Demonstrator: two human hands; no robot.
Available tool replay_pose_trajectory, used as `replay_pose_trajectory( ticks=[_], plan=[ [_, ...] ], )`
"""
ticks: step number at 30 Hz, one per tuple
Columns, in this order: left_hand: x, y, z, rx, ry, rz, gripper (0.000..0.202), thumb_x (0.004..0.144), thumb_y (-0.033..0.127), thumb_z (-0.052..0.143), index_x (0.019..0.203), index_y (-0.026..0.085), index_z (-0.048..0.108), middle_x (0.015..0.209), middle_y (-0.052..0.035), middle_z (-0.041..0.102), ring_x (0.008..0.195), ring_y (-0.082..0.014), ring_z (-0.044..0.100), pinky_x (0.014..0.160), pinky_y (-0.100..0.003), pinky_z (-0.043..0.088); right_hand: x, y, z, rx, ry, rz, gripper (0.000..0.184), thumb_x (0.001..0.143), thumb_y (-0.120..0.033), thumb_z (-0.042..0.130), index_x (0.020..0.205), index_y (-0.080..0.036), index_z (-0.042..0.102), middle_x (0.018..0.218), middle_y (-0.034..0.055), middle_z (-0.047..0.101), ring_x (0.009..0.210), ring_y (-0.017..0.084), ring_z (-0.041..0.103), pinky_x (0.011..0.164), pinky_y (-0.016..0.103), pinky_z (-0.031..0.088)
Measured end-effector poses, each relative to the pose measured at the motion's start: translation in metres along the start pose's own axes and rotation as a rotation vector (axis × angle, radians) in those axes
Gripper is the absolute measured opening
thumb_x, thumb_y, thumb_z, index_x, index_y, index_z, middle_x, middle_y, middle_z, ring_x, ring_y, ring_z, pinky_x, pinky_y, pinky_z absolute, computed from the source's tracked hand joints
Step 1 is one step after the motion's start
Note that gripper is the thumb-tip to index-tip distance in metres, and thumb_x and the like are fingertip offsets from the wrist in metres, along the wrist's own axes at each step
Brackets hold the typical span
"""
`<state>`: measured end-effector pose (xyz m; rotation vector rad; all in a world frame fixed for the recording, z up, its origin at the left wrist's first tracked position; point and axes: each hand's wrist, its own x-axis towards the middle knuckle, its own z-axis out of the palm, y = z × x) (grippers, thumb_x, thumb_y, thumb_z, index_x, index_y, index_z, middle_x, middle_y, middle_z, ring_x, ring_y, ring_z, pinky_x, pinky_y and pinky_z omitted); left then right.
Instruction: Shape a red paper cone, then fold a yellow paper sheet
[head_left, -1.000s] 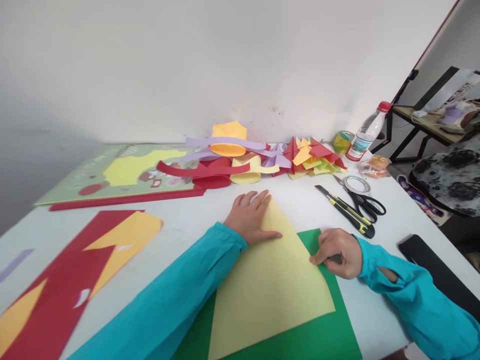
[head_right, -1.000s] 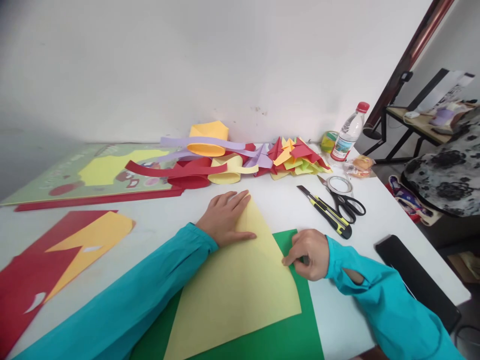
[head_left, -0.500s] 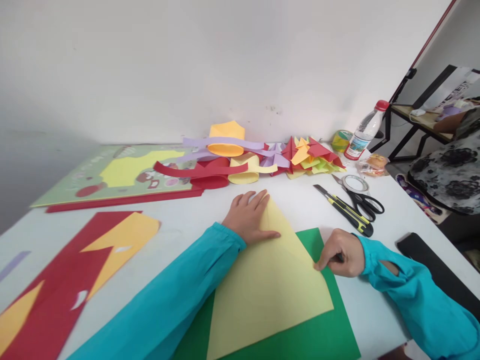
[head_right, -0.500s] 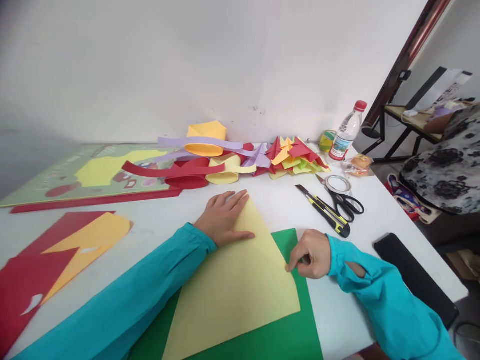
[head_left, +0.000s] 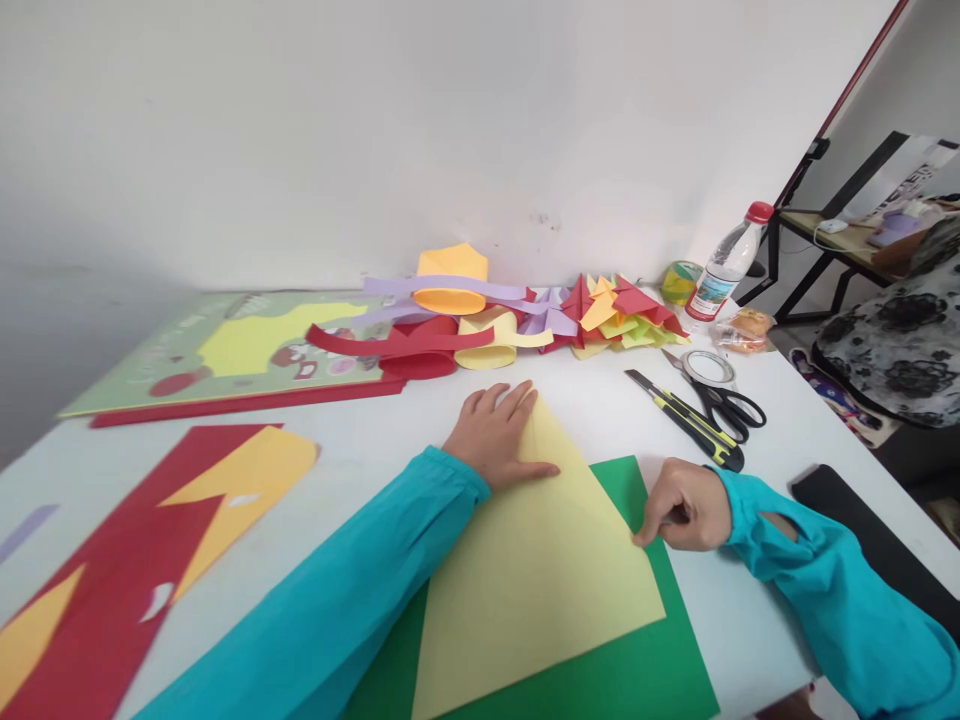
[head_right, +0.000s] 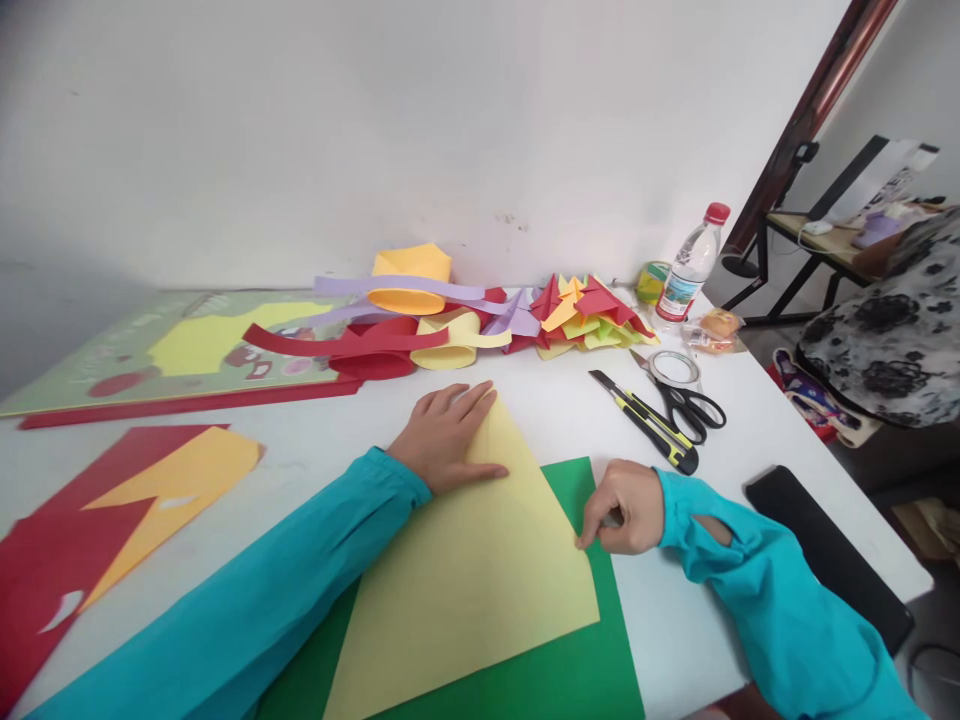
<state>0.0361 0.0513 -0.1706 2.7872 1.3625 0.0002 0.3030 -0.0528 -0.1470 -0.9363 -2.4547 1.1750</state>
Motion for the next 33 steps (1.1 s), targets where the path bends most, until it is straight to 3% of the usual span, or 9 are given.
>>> replay_pose_trajectory(
  ticks=[12,15,17,19,21,23,25,30,33],
  plan=[
    [0.0,-0.001,0.0,-0.007,-0.004,-0.001,0.105,0.063,0.081,0.044,0.141,0.012,0.033,0.149,-0.0147,0.028,0.131,-0.0395,0.027,0.104,-0.051,0.021,-0.001,-0.007,-0.006,0.027,-0.124,0.045,0.024,0.064,-0.01,0.055,0.074,-0.015,0.077,0.037,-0.0048,0.051,0.034,0.004,0.037,0.037,0.015,0.03],
    [0.0,-0.001,0.0,-0.009,0.01,0.004,0.103,0.063,0.081,0.044,0.14,0.015,0.034,0.149,-0.0141,0.029,0.131,-0.0395,0.028,0.104,-0.051,0.022,-0.001,-0.004,-0.005,0.106,-0.133,0.049,0.025,0.064,-0.007,0.053,0.072,-0.014,0.075,0.042,-0.0036,0.057,0.034,0.004,0.039,0.036,0.014,0.031],
    [0.0,0.0,0.0,-0.007,0.011,0.006,0.103,0.063,0.082,0.044,0.14,0.015,0.034,0.149,-0.0144,0.029,0.131,-0.0398,0.028,0.104,-0.051,0.021,0.0,-0.001,-0.003,0.172,-0.083,0.038,0.024,0.067,-0.008,0.051,0.074,-0.012,0.074,0.051,-0.0004,0.063,0.037,0.005,0.044,0.038,0.015,0.034],
    [0.0,0.0,0.0,-0.002,0.005,0.007,0.104,0.063,0.082,0.044,0.14,0.013,0.033,0.149,-0.0152,0.029,0.131,-0.04,0.027,0.104,-0.051,0.021,0.004,0.0,0.002,0.154,0.047,-0.007,0.023,0.074,-0.013,0.052,0.082,-0.01,0.073,0.062,0.004,0.067,0.047,0.008,0.052,0.045,0.017,0.041],
    [0.0,0.0,0.0,0.004,0.0,0.009,0.106,0.063,0.082,0.044,0.14,0.01,0.033,0.149,-0.0163,0.028,0.131,-0.0402,0.027,0.105,-0.051,0.021,0.01,0.001,0.009,0.024,0.223,-0.069,0.027,0.079,-0.023,0.054,0.097,-0.011,0.069,0.079,0.0097,0.069,0.071,0.016,0.061,0.064,0.025,0.05],
    [-0.001,0.0,0.0,0.01,0.002,0.015,0.106,0.063,0.081,0.044,0.14,0.009,0.033,0.149,-0.0174,0.028,0.131,-0.0407,0.027,0.105,-0.052,0.021,0.016,0.003,0.019,-0.171,0.354,-0.103,0.043,0.078,-0.03,0.057,0.116,-0.012,0.06,0.104,0.0145,0.066,0.103,0.025,0.056,0.087,0.039,0.046],
    [-0.001,-0.001,-0.001,0.017,0.024,0.029,0.104,0.064,0.082,0.044,0.139,0.01,0.036,0.148,-0.0181,0.03,0.13,-0.0414,0.029,0.104,-0.054,0.021,0.02,0.005,0.028,-0.346,0.36,-0.1,0.053,0.077,-0.034,0.059,0.125,-0.014,0.052,0.118,0.015,0.062,0.119,0.029,0.046,0.097,0.049,0.038],
    [-0.01,0.008,0.003,0.036,0.091,0.164,0.086,0.074,0.074,0.039,0.133,0.012,0.045,0.14,-0.0197,0.041,0.128,-0.0398,0.033,0.105,-0.056,0.019,0.022,0.01,0.037,-0.503,0.311,-0.076,0.042,0.077,-0.037,0.06,0.115,-0.018,0.059,0.124,0.0123,0.06,0.12,0.03,0.046,0.095,0.05,0.036],
    [-0.022,0.028,0.011,0.016,0.082,0.239,0.098,0.067,0.081,0.038,0.134,0.009,0.044,0.141,-0.0232,0.039,0.126,-0.0415,0.036,0.103,-0.055,0.025,0.022,0.009,0.036,-0.507,0.323,-0.082,0.042,0.077,-0.035,0.059,0.115,-0.018,0.059,0.124,0.013,0.06,0.119,0.03,0.047,0.094,0.05,0.037]
  ],
)
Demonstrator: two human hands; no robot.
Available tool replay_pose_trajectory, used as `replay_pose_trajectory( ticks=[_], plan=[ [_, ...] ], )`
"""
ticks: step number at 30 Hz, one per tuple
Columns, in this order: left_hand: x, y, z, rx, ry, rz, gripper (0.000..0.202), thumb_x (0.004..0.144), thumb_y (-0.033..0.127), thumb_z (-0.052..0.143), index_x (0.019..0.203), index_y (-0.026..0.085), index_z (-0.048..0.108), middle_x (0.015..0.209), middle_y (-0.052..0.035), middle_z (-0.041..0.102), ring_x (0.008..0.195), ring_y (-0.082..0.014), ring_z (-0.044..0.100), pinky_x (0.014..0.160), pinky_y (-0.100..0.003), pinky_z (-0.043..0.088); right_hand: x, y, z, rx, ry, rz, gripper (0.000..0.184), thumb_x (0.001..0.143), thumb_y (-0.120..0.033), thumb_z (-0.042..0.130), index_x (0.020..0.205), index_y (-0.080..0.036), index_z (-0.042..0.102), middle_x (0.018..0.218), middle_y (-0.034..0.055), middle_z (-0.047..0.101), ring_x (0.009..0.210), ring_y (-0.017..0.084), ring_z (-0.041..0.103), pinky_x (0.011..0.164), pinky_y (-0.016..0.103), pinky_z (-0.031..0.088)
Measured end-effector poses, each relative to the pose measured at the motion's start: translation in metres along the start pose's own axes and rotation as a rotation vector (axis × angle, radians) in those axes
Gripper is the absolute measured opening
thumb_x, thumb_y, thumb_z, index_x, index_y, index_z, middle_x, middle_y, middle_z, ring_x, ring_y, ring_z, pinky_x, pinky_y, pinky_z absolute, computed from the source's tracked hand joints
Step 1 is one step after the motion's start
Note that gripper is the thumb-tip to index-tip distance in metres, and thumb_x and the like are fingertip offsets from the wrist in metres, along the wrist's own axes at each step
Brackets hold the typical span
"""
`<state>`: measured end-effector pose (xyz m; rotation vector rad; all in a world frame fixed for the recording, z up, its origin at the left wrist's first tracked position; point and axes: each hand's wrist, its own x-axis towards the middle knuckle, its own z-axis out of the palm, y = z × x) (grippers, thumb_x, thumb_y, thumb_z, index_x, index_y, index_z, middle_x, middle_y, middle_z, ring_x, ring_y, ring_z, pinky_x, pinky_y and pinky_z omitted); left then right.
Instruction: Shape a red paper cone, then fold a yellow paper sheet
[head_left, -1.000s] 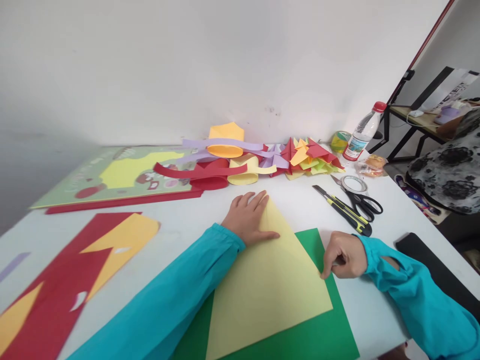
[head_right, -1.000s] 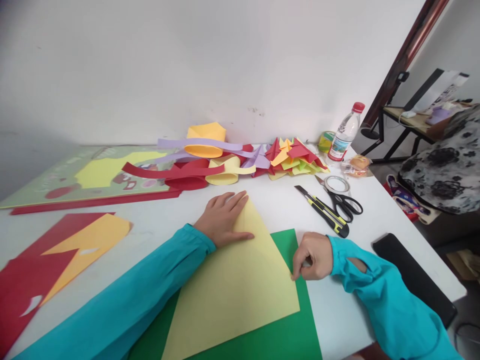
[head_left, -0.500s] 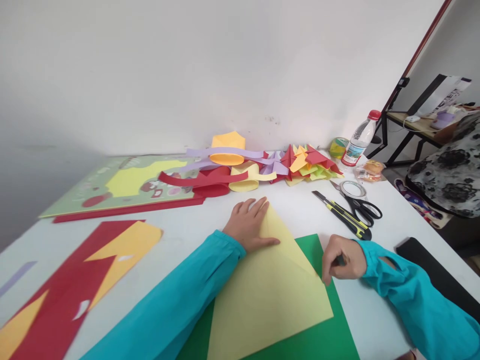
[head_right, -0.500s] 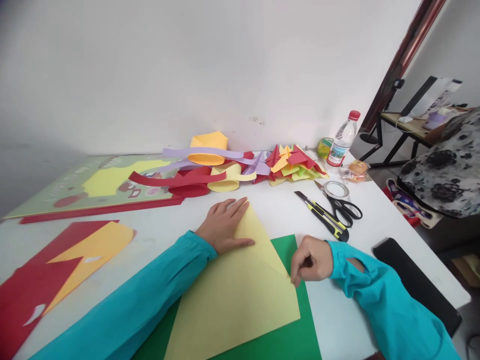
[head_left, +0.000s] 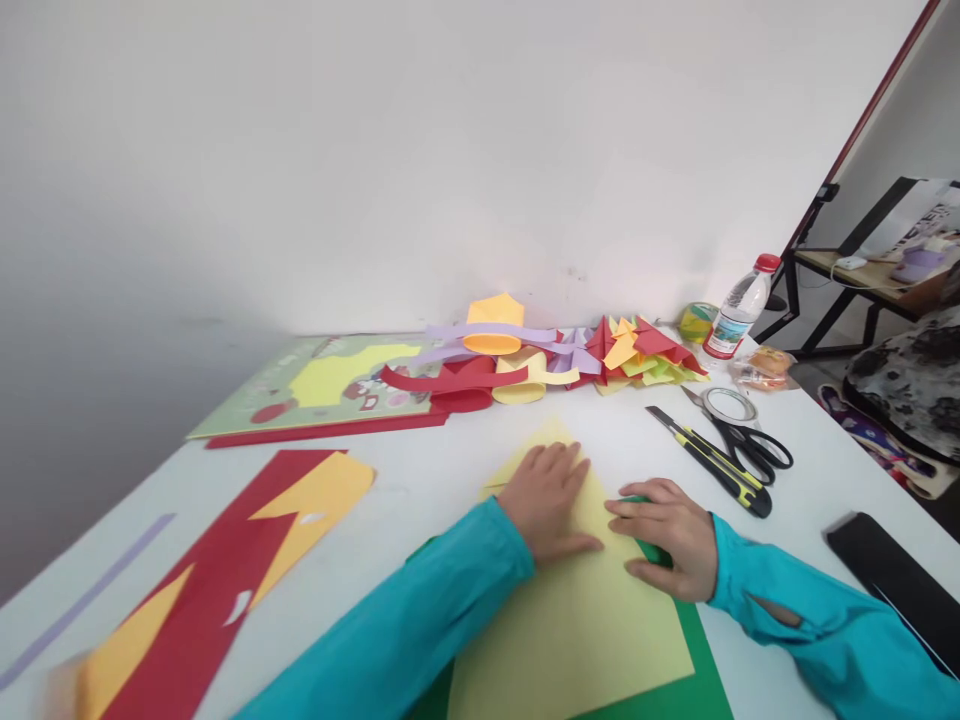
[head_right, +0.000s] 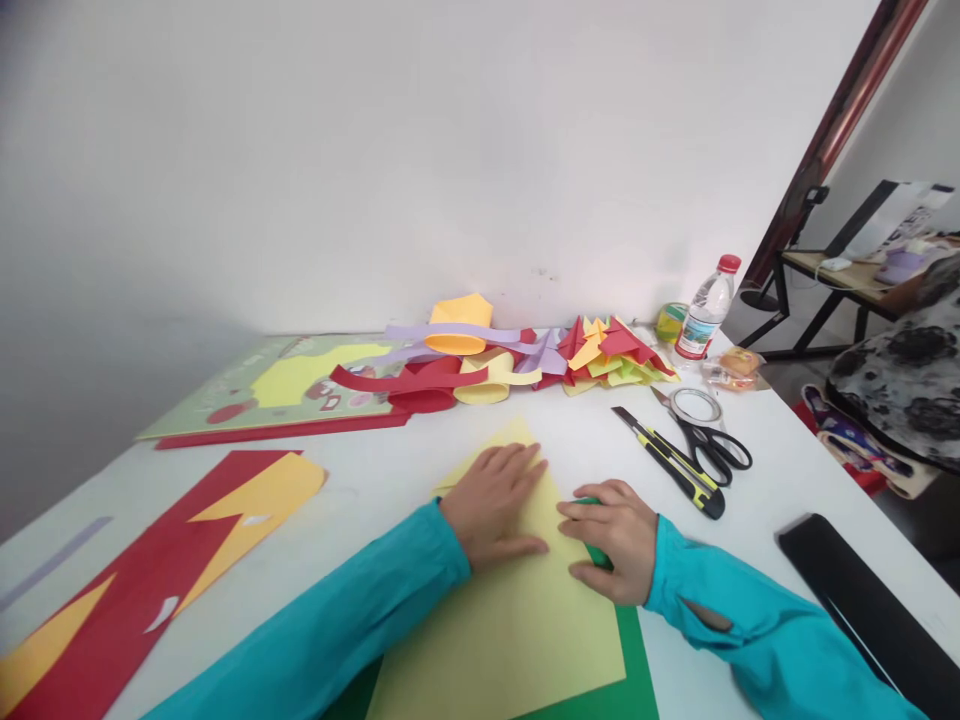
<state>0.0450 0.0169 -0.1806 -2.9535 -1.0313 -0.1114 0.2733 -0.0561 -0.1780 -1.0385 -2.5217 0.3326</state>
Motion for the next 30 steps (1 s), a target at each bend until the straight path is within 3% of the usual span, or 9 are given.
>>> replay_pose_trajectory(
  ticks=[3,6,10,16,25,30],
  plan=[
    [-0.002,0.02,0.007,-0.002,0.036,0.059,0.084,0.079,0.071,0.032,0.134,0.009,0.043,0.143,-0.0217,0.036,0.129,-0.0383,0.033,0.104,-0.05,0.027,0.001,-0.001,-0.001,0.0,0.012,-0.001,0.041,0.076,-0.033,0.058,0.114,-0.017,0.061,0.124,0.0132,0.06,0.118,0.031,0.048,0.093,0.051,0.038],
    [0.004,0.025,0.006,0.027,0.026,-0.047,0.072,0.088,0.058,0.026,0.133,0.005,0.044,0.142,-0.023,0.037,0.13,-0.0375,0.034,0.104,-0.049,0.028,0.002,-0.002,-0.001,0.001,0.005,-0.003,0.04,0.076,-0.032,0.058,0.113,-0.017,0.062,0.123,0.0135,0.061,0.118,0.031,0.048,0.092,0.051,0.039],
    [0.021,0.013,-0.003,0.081,-0.028,-0.232,0.074,0.088,0.057,0.028,0.131,-0.001,0.044,0.14,-0.0265,0.038,0.129,-0.0381,0.036,0.102,-0.048,0.031,0.002,-0.002,0.0,0.014,0.018,-0.011,0.038,0.076,-0.031,0.058,0.11,-0.016,0.063,0.121,0.014,0.062,0.117,0.032,0.049,0.092,0.051,0.039],
    [0.039,-0.008,-0.005,0.072,-0.042,-0.32,0.078,0.087,0.057,0.034,0.132,-0.006,0.041,0.14,-0.028,0.037,0.13,-0.0367,0.035,0.105,-0.043,0.031,0.002,-0.002,0.001,0.005,0.028,-0.02,0.038,0.076,-0.029,0.058,0.111,-0.016,0.063,0.12,0.0135,0.063,0.116,0.032,0.049,0.091,0.052,0.04],
    [0.037,-0.011,-0.002,0.107,0.058,-0.307,0.07,0.086,0.054,0.037,0.126,-0.003,0.047,0.134,-0.0289,0.045,0.124,-0.0379,0.041,0.102,-0.048,0.032,0.002,-0.001,0.002,-0.019,0.032,-0.041,0.036,0.077,-0.027,0.057,0.11,-0.016,0.062,0.12,0.0127,0.063,0.116,0.032,0.049,0.091,0.051,0.04],
    [0.037,-0.013,-0.002,0.091,0.045,-0.321,0.076,0.082,0.058,0.041,0.126,-0.004,0.047,0.135,-0.0278,0.044,0.127,-0.0406,0.036,0.105,-0.048,0.028,0.002,-0.001,0.003,-0.009,0.039,-0.032,0.035,0.077,-0.028,0.057,0.109,-0.016,0.063,0.12,0.0122,0.063,0.116,0.032,0.049,0.091,0.051,0.04]
  ],
)
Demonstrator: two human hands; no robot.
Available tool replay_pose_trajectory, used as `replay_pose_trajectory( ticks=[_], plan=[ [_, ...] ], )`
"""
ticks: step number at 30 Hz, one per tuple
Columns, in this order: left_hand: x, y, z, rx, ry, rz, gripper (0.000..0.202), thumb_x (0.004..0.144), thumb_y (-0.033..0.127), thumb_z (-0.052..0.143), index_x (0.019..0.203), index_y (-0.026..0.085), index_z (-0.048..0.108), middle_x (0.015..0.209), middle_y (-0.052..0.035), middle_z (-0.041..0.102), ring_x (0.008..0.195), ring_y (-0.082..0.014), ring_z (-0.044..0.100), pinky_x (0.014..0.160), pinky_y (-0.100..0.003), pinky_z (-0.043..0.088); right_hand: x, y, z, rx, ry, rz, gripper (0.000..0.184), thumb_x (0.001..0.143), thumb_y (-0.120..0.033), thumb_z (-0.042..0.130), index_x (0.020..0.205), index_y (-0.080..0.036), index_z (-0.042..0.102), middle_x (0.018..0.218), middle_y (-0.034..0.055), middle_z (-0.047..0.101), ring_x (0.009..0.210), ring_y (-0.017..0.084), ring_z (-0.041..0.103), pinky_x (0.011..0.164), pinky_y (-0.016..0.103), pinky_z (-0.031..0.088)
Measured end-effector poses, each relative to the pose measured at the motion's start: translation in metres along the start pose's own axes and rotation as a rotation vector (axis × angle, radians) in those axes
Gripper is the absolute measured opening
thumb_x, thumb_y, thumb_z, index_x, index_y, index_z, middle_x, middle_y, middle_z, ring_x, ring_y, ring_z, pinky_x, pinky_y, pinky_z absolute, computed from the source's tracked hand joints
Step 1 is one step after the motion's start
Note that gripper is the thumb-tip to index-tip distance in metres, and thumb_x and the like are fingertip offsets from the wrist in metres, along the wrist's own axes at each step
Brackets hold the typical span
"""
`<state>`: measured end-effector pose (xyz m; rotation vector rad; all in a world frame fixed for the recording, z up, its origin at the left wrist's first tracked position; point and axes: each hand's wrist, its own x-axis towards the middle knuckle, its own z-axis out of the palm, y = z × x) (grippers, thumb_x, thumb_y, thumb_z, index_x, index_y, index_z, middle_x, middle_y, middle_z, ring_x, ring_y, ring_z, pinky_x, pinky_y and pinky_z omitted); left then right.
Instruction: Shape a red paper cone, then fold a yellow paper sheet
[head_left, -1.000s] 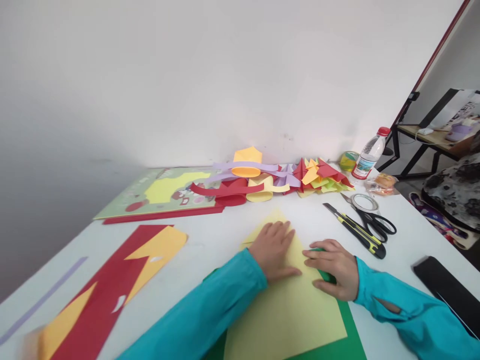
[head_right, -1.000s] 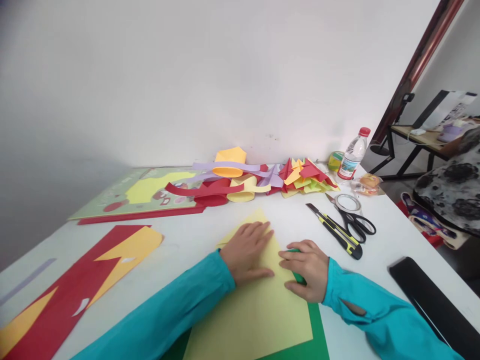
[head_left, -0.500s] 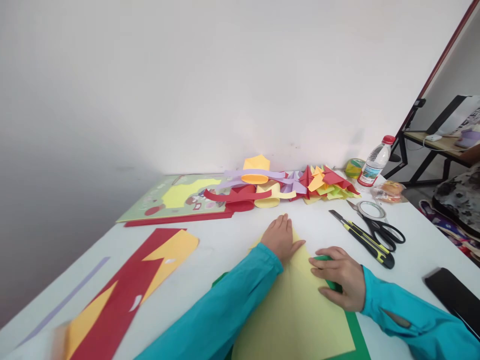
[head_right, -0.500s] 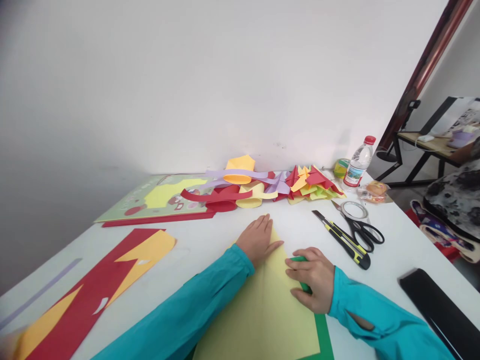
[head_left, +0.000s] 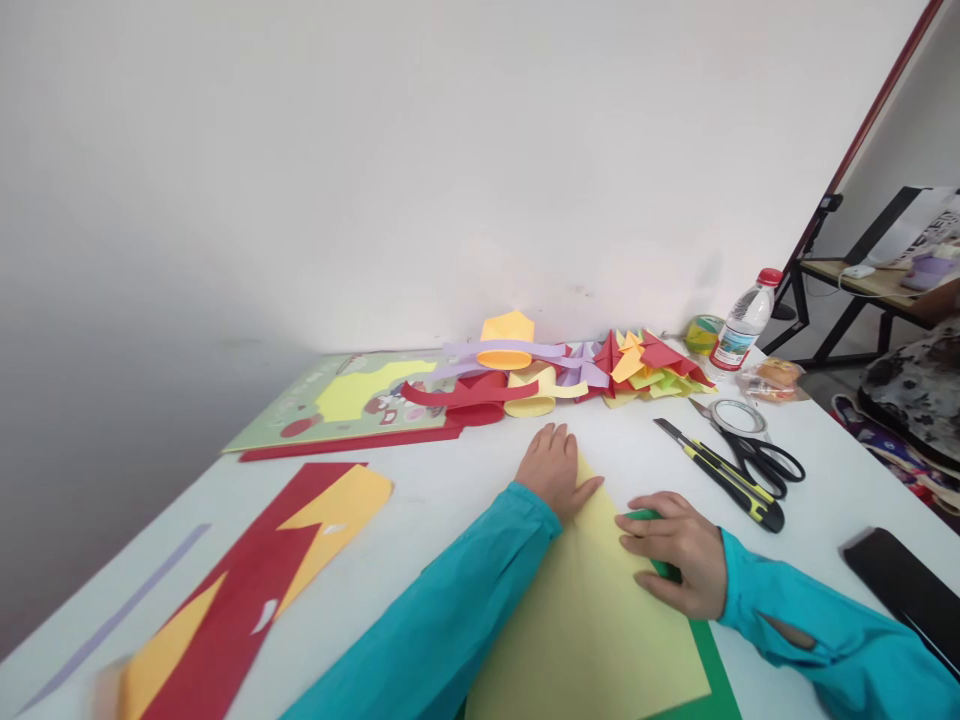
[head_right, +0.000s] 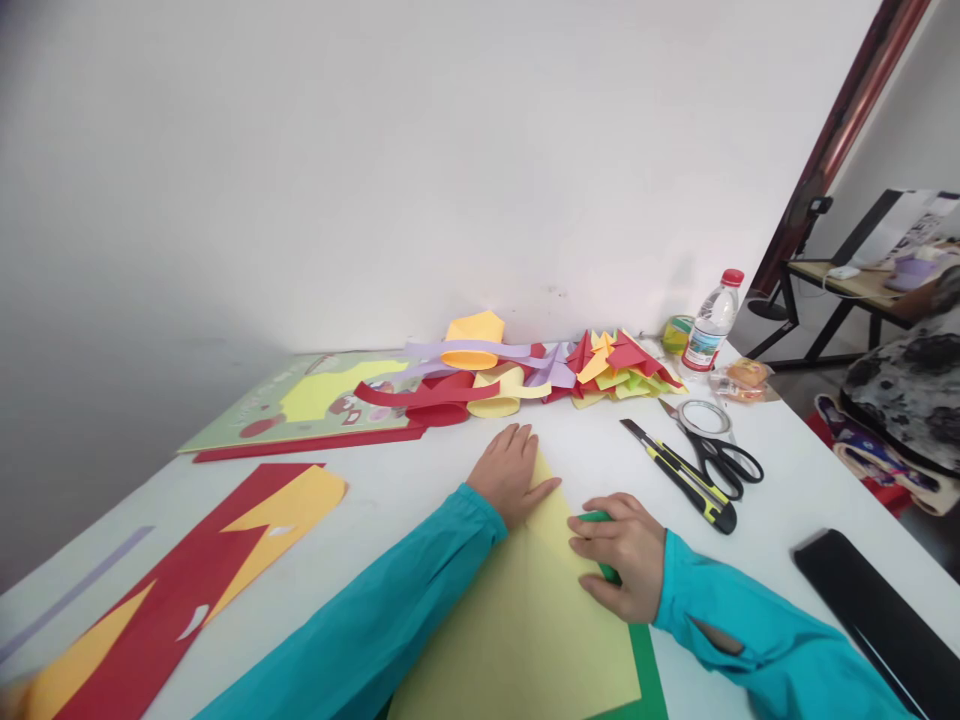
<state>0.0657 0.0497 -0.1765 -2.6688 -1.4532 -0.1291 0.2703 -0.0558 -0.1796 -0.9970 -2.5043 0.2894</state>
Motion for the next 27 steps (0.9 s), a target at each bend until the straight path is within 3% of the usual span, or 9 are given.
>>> replay_pose_trajectory(
  ticks=[9,12,17,22,27],
  plan=[
    [-0.004,0.003,0.005,0.011,-0.012,-0.048,0.076,0.085,0.057,0.035,0.133,-0.001,0.042,0.144,-0.0228,0.035,0.137,-0.041,0.017,0.11,-0.055,0.015,-0.001,0.002,0.003,-0.042,0.019,-0.008,0.033,0.079,-0.031,0.057,0.109,-0.018,0.062,0.117,0.0133,0.064,0.114,0.03,0.051,0.092,0.05,0.038],
    [-0.014,0.019,0.001,0.031,-0.017,-0.027,0.071,0.086,0.055,0.037,0.13,-0.001,0.047,0.141,-0.0242,0.038,0.136,-0.0411,0.019,0.11,-0.056,0.013,-0.001,0.001,0.002,-0.077,0.004,0.0,0.032,0.08,-0.032,0.055,0.109,-0.019,0.062,0.118,0.013,0.064,0.114,0.029,0.051,0.094,0.051,0.035],
    [-0.027,0.043,-0.001,0.006,-0.059,0.038,0.061,0.091,0.044,0.034,0.131,-0.001,0.045,0.14,-0.0265,0.037,0.133,-0.0375,0.03,0.108,-0.049,0.025,0.001,-0.001,0.0,-0.078,-0.015,0.01,0.031,0.081,-0.032,0.053,0.108,-0.02,0.062,0.119,0.0127,0.064,0.114,0.028,0.051,0.095,0.05,0.033],
    [-0.011,0.03,-0.002,0.002,-0.128,-0.066,0.08,0.085,0.057,0.038,0.134,-0.005,0.038,0.142,-0.0291,0.032,0.134,-0.0391,0.028,0.108,-0.048,0.026,0.0,-0.001,0.002,-0.057,-0.005,0.01,0.032,0.08,-0.032,0.054,0.109,-0.02,0.062,0.118,0.0124,0.064,0.113,0.028,0.051,0.095,0.05,0.032],
    [0.001,0.015,-0.001,0.021,-0.146,-0.095,0.083,0.085,0.061,0.033,0.136,-0.004,0.036,0.144,-0.0266,0.03,0.136,-0.0363,0.025,0.11,-0.046,0.023,0.001,-0.001,0.002,-0.045,0.024,-0.001,0.031,0.079,-0.033,0.054,0.105,-0.019,0.063,0.115,0.0124,0.066,0.111,0.027,0.053,0.095,0.05,0.032]
  ],
)
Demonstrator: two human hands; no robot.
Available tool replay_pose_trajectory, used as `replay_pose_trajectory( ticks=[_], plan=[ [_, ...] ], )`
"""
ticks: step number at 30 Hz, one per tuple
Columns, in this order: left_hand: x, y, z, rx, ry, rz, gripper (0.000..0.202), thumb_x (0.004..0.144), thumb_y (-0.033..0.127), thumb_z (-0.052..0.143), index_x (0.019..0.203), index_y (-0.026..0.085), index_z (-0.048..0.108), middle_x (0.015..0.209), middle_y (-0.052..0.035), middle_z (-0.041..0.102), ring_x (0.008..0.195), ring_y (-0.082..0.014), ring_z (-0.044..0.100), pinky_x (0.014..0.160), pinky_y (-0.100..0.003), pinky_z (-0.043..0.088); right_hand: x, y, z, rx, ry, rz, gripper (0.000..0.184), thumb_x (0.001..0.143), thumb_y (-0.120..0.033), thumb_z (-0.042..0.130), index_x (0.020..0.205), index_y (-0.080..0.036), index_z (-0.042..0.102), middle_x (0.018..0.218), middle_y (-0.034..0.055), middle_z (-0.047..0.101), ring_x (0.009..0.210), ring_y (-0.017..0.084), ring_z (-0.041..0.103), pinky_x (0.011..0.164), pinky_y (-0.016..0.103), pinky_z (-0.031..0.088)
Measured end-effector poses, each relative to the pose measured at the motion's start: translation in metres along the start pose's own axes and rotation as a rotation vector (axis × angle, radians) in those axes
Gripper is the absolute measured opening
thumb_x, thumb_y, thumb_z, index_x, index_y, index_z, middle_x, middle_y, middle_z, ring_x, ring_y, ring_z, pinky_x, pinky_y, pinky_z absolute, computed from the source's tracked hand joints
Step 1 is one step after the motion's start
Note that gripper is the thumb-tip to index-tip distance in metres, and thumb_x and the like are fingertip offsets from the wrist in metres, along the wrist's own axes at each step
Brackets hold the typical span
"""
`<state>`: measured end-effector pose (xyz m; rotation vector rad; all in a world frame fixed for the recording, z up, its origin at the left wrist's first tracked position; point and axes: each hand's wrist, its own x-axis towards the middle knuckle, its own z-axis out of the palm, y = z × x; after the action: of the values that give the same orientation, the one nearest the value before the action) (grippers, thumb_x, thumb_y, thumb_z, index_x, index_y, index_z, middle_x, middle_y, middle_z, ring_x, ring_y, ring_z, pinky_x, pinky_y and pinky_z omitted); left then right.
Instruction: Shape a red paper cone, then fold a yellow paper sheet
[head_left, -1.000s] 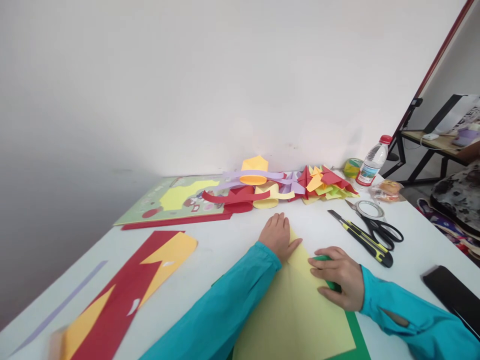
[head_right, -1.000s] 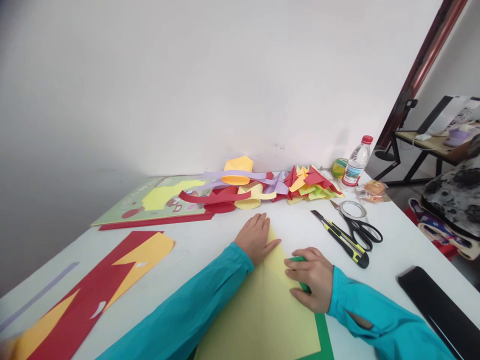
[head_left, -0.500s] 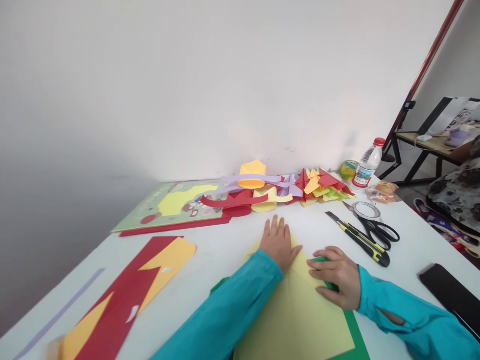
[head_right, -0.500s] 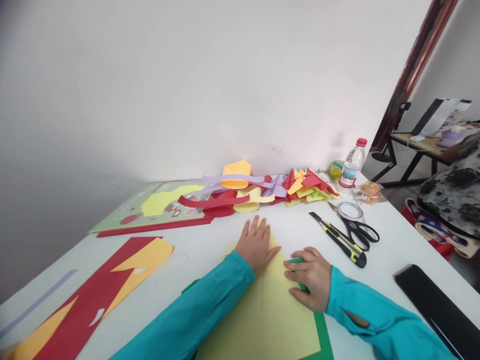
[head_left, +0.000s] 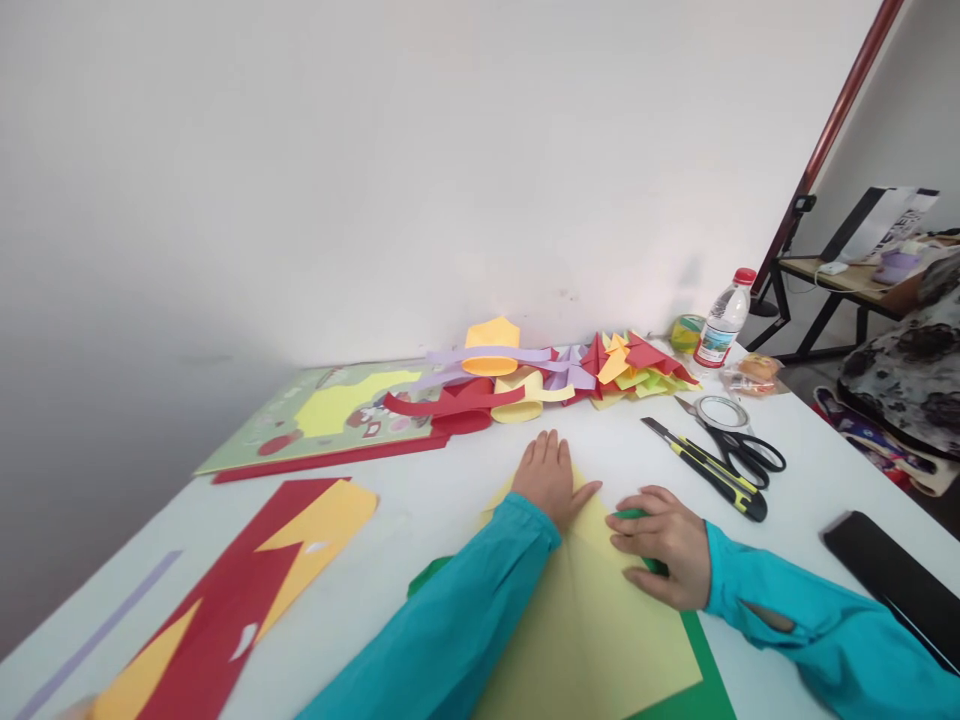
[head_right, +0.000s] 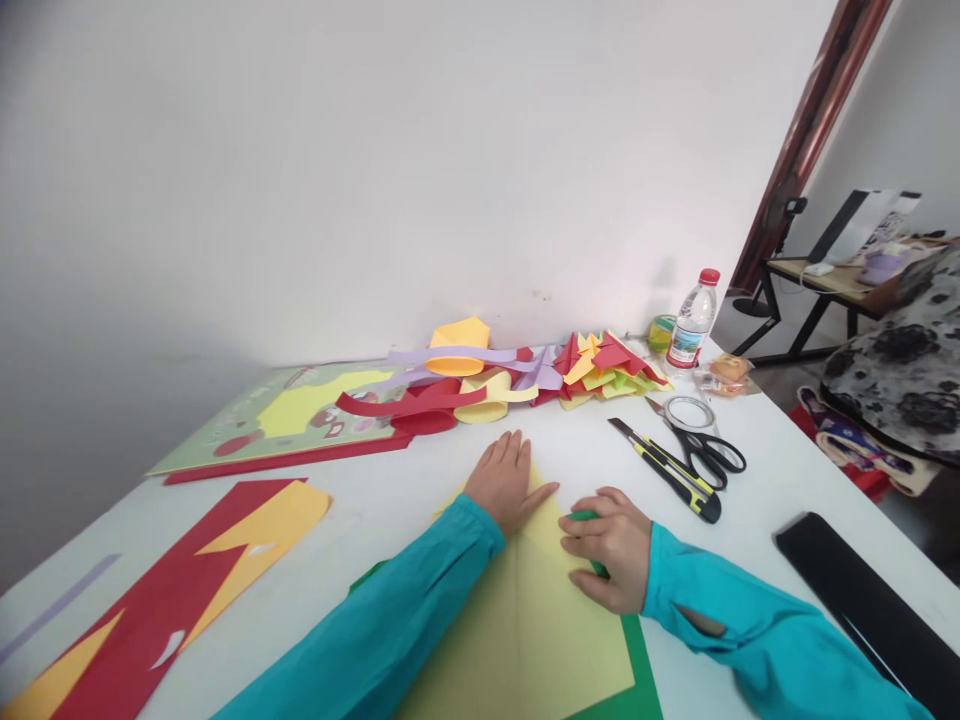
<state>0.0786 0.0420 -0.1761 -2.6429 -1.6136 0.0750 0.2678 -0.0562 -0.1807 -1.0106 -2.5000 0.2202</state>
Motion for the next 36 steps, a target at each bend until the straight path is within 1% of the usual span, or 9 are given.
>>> replay_pose_trajectory(
  ticks=[3,6,11,15,17,22,28,32,36],
  plan=[
    [0.0,-0.001,0.003,0.008,0.031,0.022,0.083,0.085,0.061,0.032,0.136,-0.004,0.036,0.144,-0.0267,0.03,0.136,-0.0365,0.023,0.11,-0.047,0.022,0.001,-0.001,-0.001,0.006,0.042,-0.024,0.022,0.079,-0.031,0.056,0.095,-0.02,0.065,0.109,0.0102,0.069,0.107,0.025,0.054,0.096,0.049,0.031],
    [0.0,-0.002,0.007,0.013,0.054,0.023,0.082,0.085,0.06,0.033,0.136,-0.004,0.036,0.144,-0.0269,0.029,0.137,-0.0375,0.021,0.111,-0.048,0.02,0.001,-0.001,-0.004,0.03,0.075,-0.07,0.008,0.078,-0.026,0.058,0.076,-0.021,0.064,0.092,0.0031,0.073,0.099,0.021,0.058,0.099,0.046,0.029],
    [0.001,-0.001,0.011,0.019,0.085,0.031,0.083,0.084,0.06,0.035,0.134,-0.005,0.039,0.142,-0.0291,0.031,0.135,-0.0392,0.023,0.109,-0.051,0.022,0.002,0.002,-0.004,0.052,0.128,-0.124,0.019,0.079,-0.027,0.057,0.062,-0.02,0.056,0.067,0.0001,0.069,0.085,0.017,0.061,0.098,0.041,0.032],
    [-0.005,0.009,0.015,0.027,0.103,0.117,0.081,0.083,0.06,0.04,0.135,-0.002,0.038,0.144,-0.0269,0.03,0.136,-0.0367,0.023,0.11,-0.05,0.021,0.003,0.005,0.0,0.075,0.246,-0.115,0.012,0.079,-0.028,0.054,0.082,-0.019,0.062,0.084,0.0041,0.072,0.094,0.02,0.059,0.092,0.042,0.037],
    [-0.007,0.013,0.017,0.019,0.119,0.133,0.079,0.083,0.059,0.041,0.135,-0.001,0.039,0.144,-0.0258,0.03,0.137,-0.0359,0.023,0.111,-0.05,0.02,0.003,0.005,0.0,0.057,0.219,-0.115,0.015,0.079,-0.028,0.055,0.089,-0.019,0.062,0.094,0.0054,0.071,0.101,0.022,0.057,0.092,0.043,0.037],
    [-0.005,0.013,0.014,-0.026,0.12,0.125,0.086,0.082,0.065,0.033,0.135,-0.003,0.037,0.145,-0.0255,0.03,0.137,-0.0369,0.02,0.111,-0.051,0.018,0.004,0.001,-0.002,-0.026,0.109,-0.099,0.007,0.078,-0.025,0.057,0.078,-0.02,0.062,0.096,0.0048,0.071,0.096,0.021,0.058,0.094,0.046,0.034],
    [-0.003,0.006,0.006,-0.082,0.079,0.11,0.098,0.078,0.071,0.032,0.136,-0.008,0.032,0.145,-0.0261,0.028,0.138,-0.036,0.019,0.111,-0.047,0.02,0.005,0.0,-0.004,-0.001,0.102,-0.092,0.008,0.078,-0.02,0.055,0.076,-0.021,0.063,0.095,0.0039,0.072,0.09,0.019,0.059,0.09,0.042,0.038],
    [-0.008,0.007,0.008,-0.052,0.099,0.091,0.091,0.081,0.068,0.031,0.134,-0.005,0.037,0.146,-0.0247,0.029,0.138,-0.0369,0.019,0.111,-0.05,0.018,0.004,0.001,-0.004,0.003,0.123,-0.083,0.007,0.078,-0.02,0.056,0.078,-0.021,0.063,0.096,0.0049,0.072,0.092,0.019,0.059,0.091,0.043,0.038],
    [-0.012,0.008,0.008,-0.037,0.138,0.128,0.079,0.084,0.062,0.032,0.129,-0.002,0.045,0.14,-0.0252,0.039,0.132,-0.0364,0.032,0.107,-0.048,0.025,0.003,0.001,-0.004,0.006,0.114,-0.08,0.008,0.079,-0.021,0.055,0.08,-0.021,0.064,0.097,0.0052,0.072,0.093,0.019,0.059,0.092,0.044,0.038]
  ],
)
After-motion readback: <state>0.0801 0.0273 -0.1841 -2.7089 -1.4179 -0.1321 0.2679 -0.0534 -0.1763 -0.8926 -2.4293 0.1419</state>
